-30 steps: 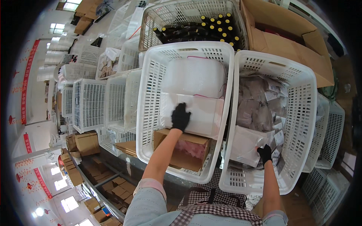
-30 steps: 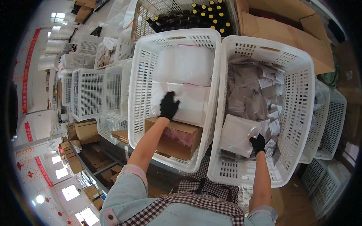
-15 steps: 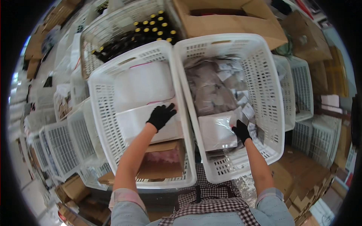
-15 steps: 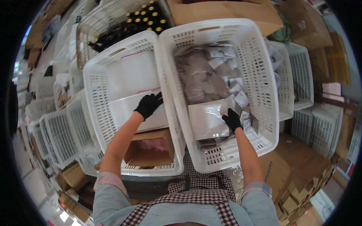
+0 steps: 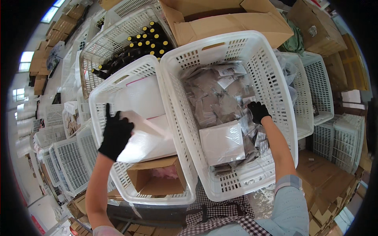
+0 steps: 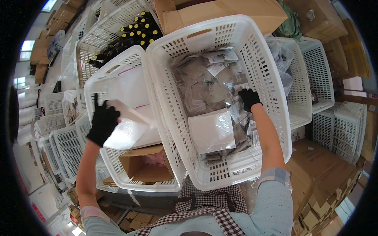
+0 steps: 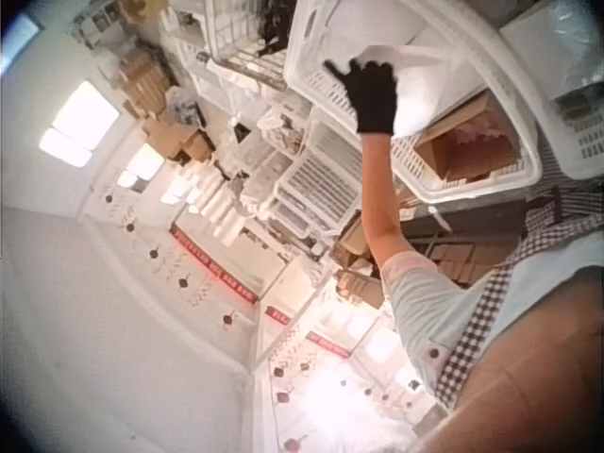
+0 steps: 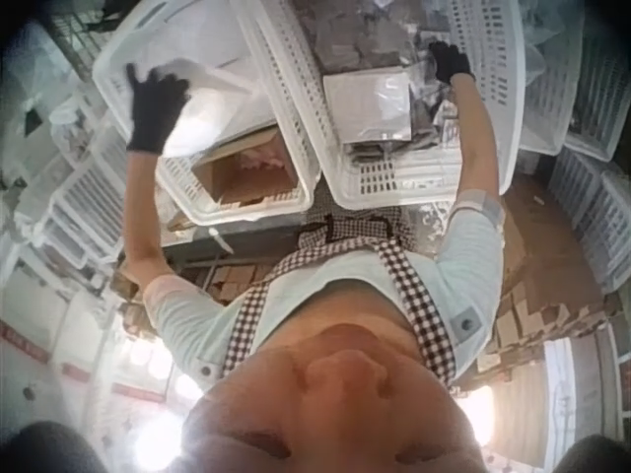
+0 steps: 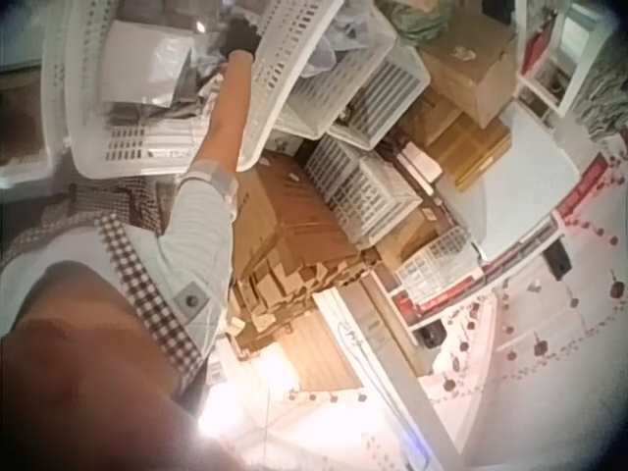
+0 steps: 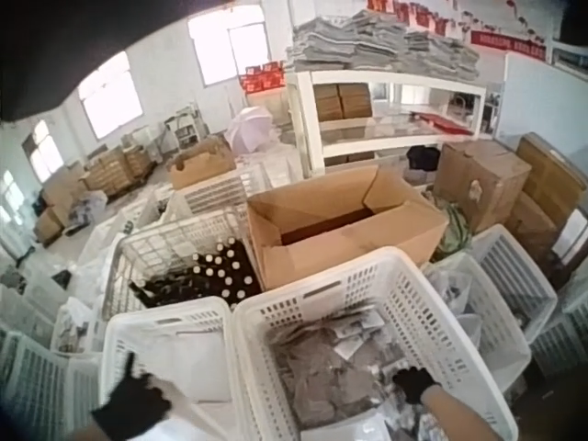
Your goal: Picking up product packets, matching them to shipping labels, and placing them into cardboard boxes for fulfillment.
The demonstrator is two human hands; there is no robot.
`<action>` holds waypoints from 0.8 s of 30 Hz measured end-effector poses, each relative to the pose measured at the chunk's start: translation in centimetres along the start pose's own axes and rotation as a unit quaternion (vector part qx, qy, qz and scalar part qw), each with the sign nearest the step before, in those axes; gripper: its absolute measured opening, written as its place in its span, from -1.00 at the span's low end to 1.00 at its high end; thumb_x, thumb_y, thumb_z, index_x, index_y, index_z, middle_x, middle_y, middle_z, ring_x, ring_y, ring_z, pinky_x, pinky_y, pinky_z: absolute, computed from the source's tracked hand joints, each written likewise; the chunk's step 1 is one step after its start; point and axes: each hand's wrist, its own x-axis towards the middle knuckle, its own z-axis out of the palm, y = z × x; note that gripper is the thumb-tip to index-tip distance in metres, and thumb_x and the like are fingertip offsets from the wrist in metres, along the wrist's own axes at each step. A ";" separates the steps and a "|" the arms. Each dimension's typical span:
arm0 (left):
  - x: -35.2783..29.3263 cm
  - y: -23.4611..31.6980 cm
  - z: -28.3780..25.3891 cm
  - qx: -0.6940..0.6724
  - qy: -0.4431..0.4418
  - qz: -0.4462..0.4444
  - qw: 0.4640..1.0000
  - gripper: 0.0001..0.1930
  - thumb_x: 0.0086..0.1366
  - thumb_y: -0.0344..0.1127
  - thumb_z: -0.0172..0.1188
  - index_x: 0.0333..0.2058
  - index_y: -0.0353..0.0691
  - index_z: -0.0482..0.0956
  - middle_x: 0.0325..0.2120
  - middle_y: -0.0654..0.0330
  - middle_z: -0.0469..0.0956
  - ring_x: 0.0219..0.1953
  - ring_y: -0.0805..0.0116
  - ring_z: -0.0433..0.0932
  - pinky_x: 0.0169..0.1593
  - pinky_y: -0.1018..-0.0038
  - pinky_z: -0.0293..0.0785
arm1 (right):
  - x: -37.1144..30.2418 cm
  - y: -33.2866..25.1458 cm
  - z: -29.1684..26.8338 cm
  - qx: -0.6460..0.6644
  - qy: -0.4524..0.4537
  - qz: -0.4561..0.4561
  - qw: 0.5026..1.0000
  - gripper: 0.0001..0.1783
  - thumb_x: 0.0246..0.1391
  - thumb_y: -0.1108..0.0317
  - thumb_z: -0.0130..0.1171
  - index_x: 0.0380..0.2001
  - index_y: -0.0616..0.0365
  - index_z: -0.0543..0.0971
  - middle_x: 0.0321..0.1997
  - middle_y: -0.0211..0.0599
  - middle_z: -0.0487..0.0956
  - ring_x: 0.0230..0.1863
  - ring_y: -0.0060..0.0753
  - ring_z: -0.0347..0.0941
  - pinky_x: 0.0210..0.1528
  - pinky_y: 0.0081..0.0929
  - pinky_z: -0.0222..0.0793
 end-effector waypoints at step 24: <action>-8.2 12.4 -18.8 -0.181 0.164 -0.099 0.965 -0.73 -0.27 -0.34 0.29 -0.48 -0.12 0.50 0.07 -0.14 0.19 0.02 -0.17 0.27 -0.02 0.24 0.35 | -23.9 -18.9 -25.3 0.604 0.249 -0.488 0.578 -0.77 -0.22 0.44 0.25 -0.39 0.25 0.54 -0.33 -0.07 0.57 -0.35 -0.33 0.55 -0.27 -0.53 0.42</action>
